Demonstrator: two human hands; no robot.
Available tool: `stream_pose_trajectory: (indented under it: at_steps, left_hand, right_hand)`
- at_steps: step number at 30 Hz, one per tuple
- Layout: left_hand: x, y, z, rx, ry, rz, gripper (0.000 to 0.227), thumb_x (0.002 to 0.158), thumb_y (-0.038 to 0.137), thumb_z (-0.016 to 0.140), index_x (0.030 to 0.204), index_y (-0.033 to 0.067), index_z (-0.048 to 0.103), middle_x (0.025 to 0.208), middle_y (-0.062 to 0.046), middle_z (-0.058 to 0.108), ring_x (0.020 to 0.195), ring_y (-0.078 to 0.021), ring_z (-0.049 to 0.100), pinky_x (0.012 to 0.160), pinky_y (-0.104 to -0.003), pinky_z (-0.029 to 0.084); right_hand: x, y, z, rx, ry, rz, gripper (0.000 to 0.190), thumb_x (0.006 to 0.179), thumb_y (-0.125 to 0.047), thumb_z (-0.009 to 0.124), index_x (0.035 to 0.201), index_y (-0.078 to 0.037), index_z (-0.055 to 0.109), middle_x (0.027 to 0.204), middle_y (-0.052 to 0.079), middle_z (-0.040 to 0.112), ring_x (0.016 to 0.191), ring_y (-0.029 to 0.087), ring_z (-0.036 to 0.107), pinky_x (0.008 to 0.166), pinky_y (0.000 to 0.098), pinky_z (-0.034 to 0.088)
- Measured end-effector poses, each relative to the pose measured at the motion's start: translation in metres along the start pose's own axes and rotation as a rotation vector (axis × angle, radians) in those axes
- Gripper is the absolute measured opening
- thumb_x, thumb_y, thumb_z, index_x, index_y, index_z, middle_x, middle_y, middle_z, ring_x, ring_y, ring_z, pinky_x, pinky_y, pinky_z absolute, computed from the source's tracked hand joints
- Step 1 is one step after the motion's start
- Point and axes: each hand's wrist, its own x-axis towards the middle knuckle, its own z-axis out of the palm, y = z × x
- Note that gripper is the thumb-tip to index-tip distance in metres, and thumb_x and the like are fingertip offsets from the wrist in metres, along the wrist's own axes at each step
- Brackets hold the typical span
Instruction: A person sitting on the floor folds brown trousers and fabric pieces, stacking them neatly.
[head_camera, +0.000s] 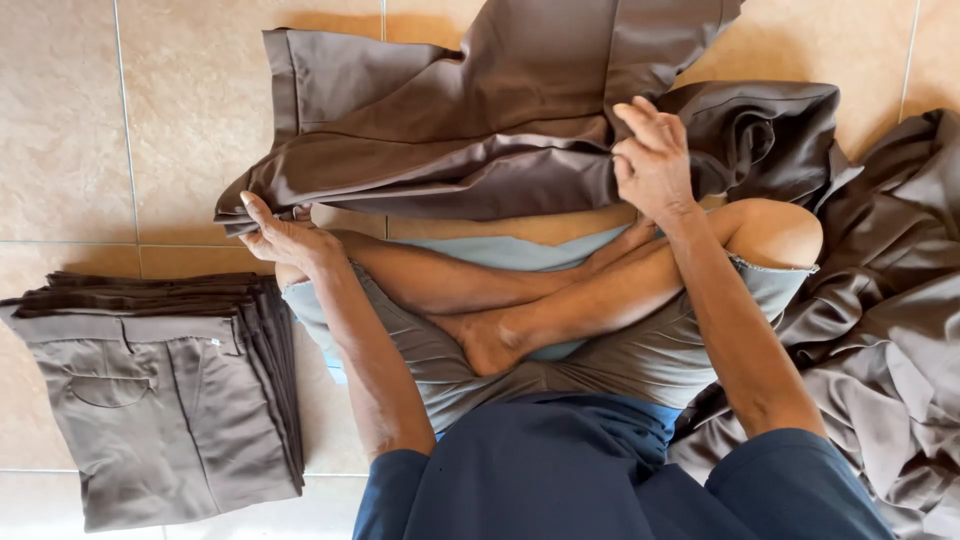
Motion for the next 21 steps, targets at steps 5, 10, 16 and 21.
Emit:
stream_pose_trajectory:
  at_steps: [5,10,16,21]
  left_hand:
    - [0.002,-0.005,-0.004,0.059,-0.073,0.081,0.039,0.091,0.027,0.081,0.115,0.0071,0.058,0.097,-0.015,0.064,0.067,-0.0202,0.066,0.048,-0.025,0.064]
    - [0.003,-0.001,-0.001,0.056,-0.062,0.062,0.042,0.089,0.027,0.083,0.114,0.0046,0.057,0.095,-0.015,0.063,0.065,-0.0208,0.066,0.048,-0.025,0.064]
    - [-0.005,0.000,0.003,0.044,-0.037,0.036,0.039,0.089,0.026,0.083,0.114,0.0068,0.060,0.096,-0.016,0.065,0.068,-0.0223,0.067,0.048,-0.025,0.063]
    - [0.013,-0.015,-0.001,0.124,-0.039,0.085,0.037,0.093,0.028,0.076,0.116,0.0058,0.057,0.101,-0.018,0.065,0.076,-0.0235,0.067,0.053,-0.029,0.064]
  right_hand:
    - [-0.025,0.025,0.043,-0.093,-0.018,-0.236,0.015,0.076,-0.010,0.079,0.078,-0.012,0.064,0.116,0.006,0.075,0.123,0.028,0.068,0.116,0.0552,0.034]
    - [-0.043,0.067,0.040,0.386,-0.150,0.057,0.015,0.090,-0.003,0.072,0.083,-0.008,0.059,0.097,0.007,0.069,0.110,0.018,0.068,0.126,0.0434,0.028]
    - [-0.058,0.081,0.043,-0.299,-0.078,0.022,0.037,0.076,-0.009,0.089,0.102,-0.015,0.062,0.086,0.005,0.066,0.078,0.025,0.072,0.118,0.0607,0.031]
    - [-0.045,0.072,0.024,-0.215,0.022,0.007,0.015,0.092,-0.006,0.082,0.099,-0.017,0.074,0.093,0.006,0.063,0.091,0.026,0.066,0.118,0.0554,0.030]
